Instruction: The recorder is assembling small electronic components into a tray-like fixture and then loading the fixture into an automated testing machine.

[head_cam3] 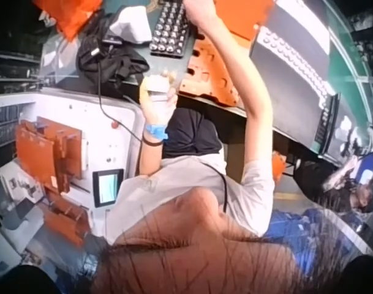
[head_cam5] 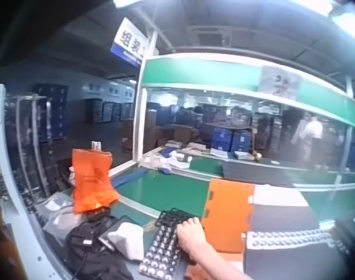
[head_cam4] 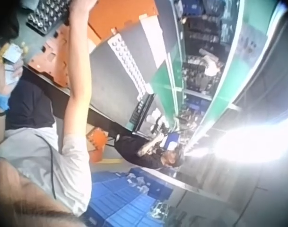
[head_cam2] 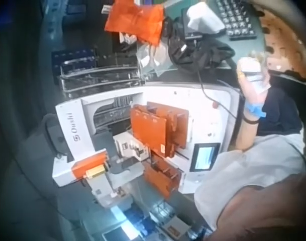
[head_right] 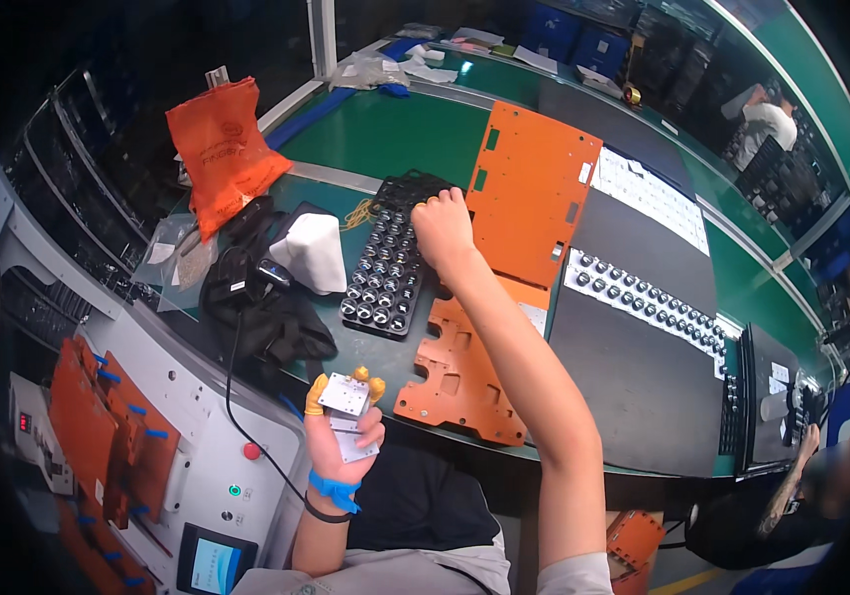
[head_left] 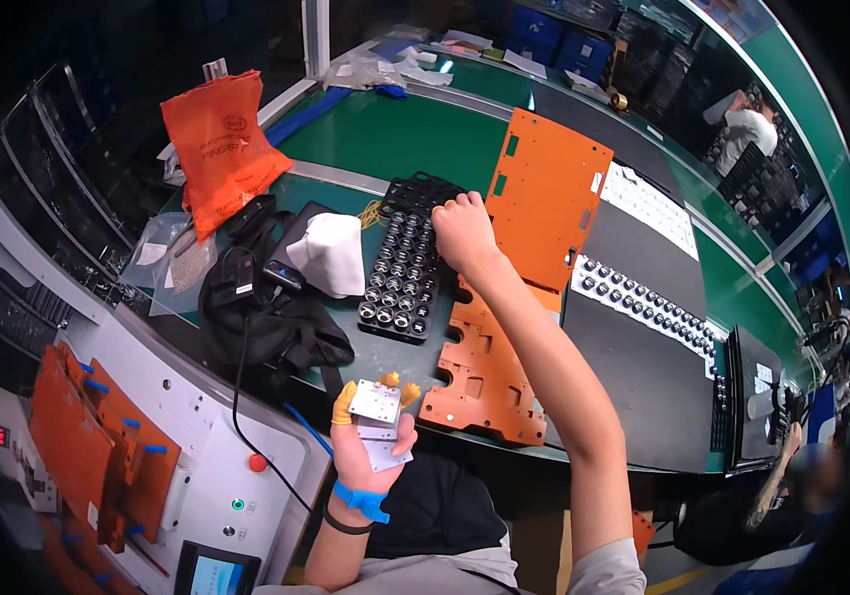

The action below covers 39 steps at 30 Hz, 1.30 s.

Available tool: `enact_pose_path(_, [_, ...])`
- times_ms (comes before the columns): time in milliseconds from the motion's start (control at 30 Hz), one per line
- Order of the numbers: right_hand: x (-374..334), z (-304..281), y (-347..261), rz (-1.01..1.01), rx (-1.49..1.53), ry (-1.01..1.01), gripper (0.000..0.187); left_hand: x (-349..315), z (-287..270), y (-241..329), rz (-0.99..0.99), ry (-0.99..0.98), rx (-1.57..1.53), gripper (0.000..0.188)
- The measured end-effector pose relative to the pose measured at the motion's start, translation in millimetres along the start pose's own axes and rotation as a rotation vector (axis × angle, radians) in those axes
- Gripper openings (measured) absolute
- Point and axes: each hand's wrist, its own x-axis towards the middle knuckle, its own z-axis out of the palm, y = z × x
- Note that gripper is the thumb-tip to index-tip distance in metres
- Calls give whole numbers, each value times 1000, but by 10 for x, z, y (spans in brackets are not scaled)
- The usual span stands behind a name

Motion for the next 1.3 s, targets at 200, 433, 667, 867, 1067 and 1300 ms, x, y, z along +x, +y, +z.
enact_pose_path(200, [-18, -163, 7, -59, -86, -27, 8, -28, 32, -110, -16, -135, 122, 48])
enact_pose_path(433, [-577, -670, -213, -30, 441, 352, 16, -15, 152, -246, 66, -49, 323, 47])
enact_pose_path(667, [-1848, -1531, -297, -172, 1030, 352, 33, -6, 137, -373, 52, -218, 424, 53])
enact_pose_path(867, [-2363, -1539, -251, -46, 1079, 247, 29, -12, 103, -532, 22, -296, 490, 58])
enact_pose_path(1067, [-2545, -1491, -209, 41, 1119, 135, 30, -91, 222, -664, 47, -312, 571, 61])
enact_pose_path(1300, [-2565, -1462, -238, 67, 1111, 192, 35, -127, 205, -688, 65, -319, 681, 61])
